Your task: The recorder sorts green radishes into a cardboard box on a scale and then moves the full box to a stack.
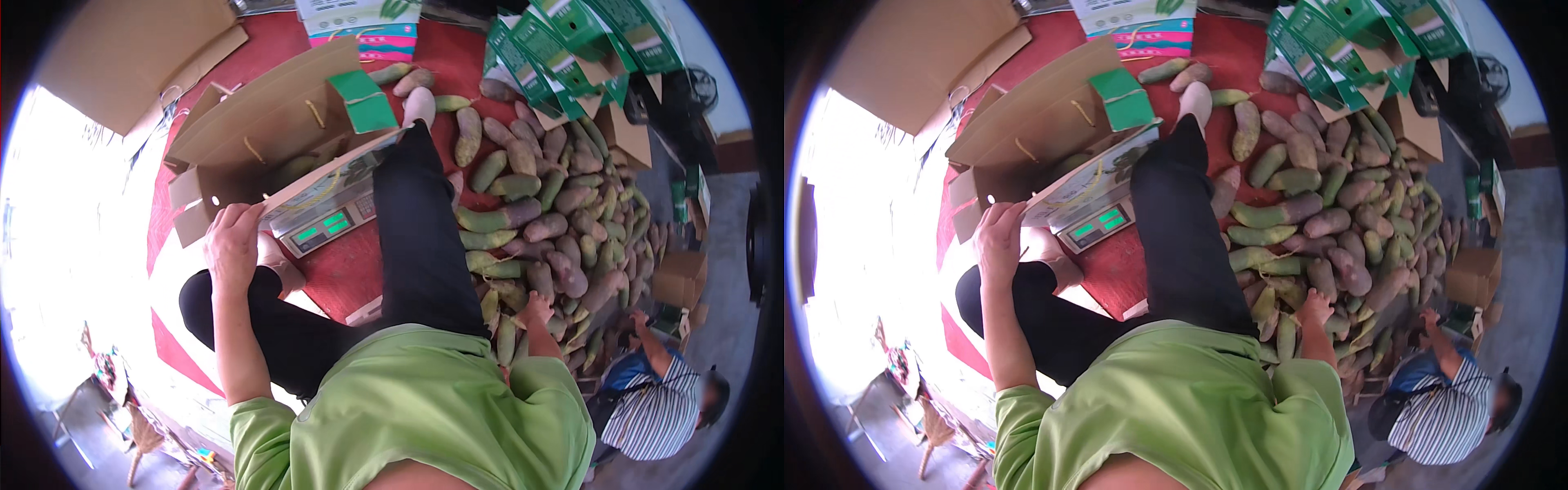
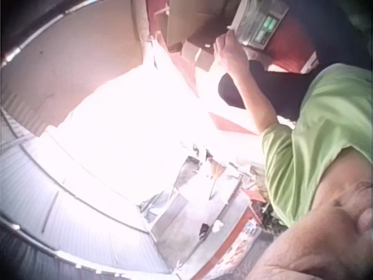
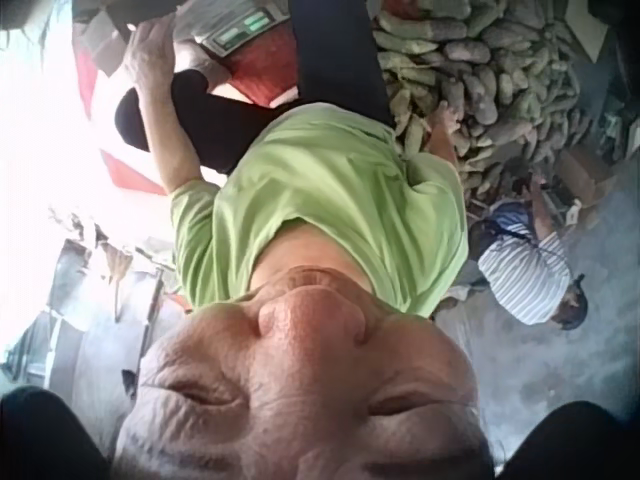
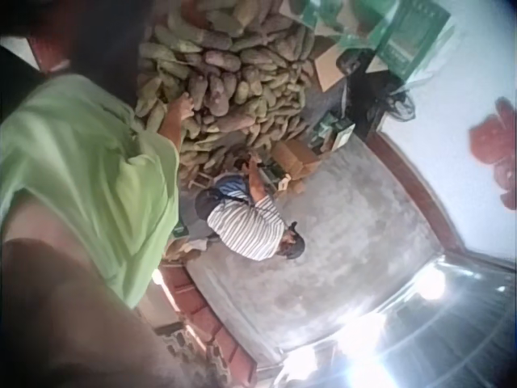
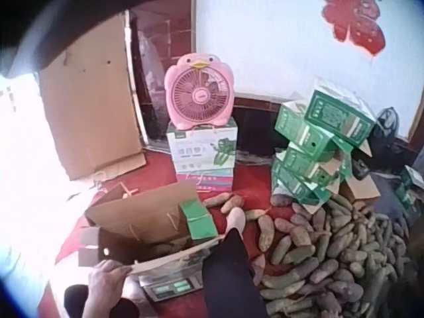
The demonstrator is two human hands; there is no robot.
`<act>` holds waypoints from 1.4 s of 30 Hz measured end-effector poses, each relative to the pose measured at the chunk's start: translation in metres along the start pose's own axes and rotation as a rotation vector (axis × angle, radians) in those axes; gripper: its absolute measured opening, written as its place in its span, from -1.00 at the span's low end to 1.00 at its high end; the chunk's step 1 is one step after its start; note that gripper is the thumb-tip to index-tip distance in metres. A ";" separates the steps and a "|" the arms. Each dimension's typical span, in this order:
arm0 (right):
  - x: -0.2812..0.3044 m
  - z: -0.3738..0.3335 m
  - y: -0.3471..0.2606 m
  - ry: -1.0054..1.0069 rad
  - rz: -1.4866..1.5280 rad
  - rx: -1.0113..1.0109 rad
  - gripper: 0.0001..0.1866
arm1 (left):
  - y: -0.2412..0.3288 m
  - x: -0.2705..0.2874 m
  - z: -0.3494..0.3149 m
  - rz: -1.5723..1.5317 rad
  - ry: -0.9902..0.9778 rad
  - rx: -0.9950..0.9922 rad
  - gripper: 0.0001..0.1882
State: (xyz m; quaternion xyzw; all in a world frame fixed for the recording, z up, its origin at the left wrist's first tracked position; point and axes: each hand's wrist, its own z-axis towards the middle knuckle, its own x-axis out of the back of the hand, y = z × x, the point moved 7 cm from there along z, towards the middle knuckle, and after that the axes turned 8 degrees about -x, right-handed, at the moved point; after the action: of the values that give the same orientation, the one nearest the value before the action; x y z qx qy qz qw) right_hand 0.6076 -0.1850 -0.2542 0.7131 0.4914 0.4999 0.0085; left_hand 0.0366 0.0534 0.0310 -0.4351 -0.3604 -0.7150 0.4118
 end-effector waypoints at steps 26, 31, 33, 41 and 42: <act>0.458 -0.282 -0.364 0.687 0.602 1.366 -0.39 | -0.011 -0.005 -0.004 -0.036 -0.060 0.008 -0.82; 0.461 -0.254 -0.364 0.789 0.713 1.205 -0.51 | -0.008 -0.003 -0.003 -0.075 -0.047 0.018 -0.80; 0.463 -0.256 -0.332 0.757 0.809 1.217 -0.50 | -0.012 -0.004 -0.005 -0.074 -0.050 0.033 -0.82; 0.358 -0.098 -0.183 0.622 1.314 0.917 -0.66 | -0.015 -0.017 -0.007 -0.101 -0.083 -0.012 -0.76; 0.324 -0.068 -0.162 0.484 1.350 0.735 -0.66 | -0.018 -0.018 -0.006 -0.119 -0.067 -0.003 -0.77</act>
State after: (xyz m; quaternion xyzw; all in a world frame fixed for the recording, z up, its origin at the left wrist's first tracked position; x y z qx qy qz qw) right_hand 0.4520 0.0957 -0.0733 0.6854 0.0755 0.3442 -0.6372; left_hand 0.0237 0.0606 0.0098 -0.4371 -0.3984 -0.7238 0.3554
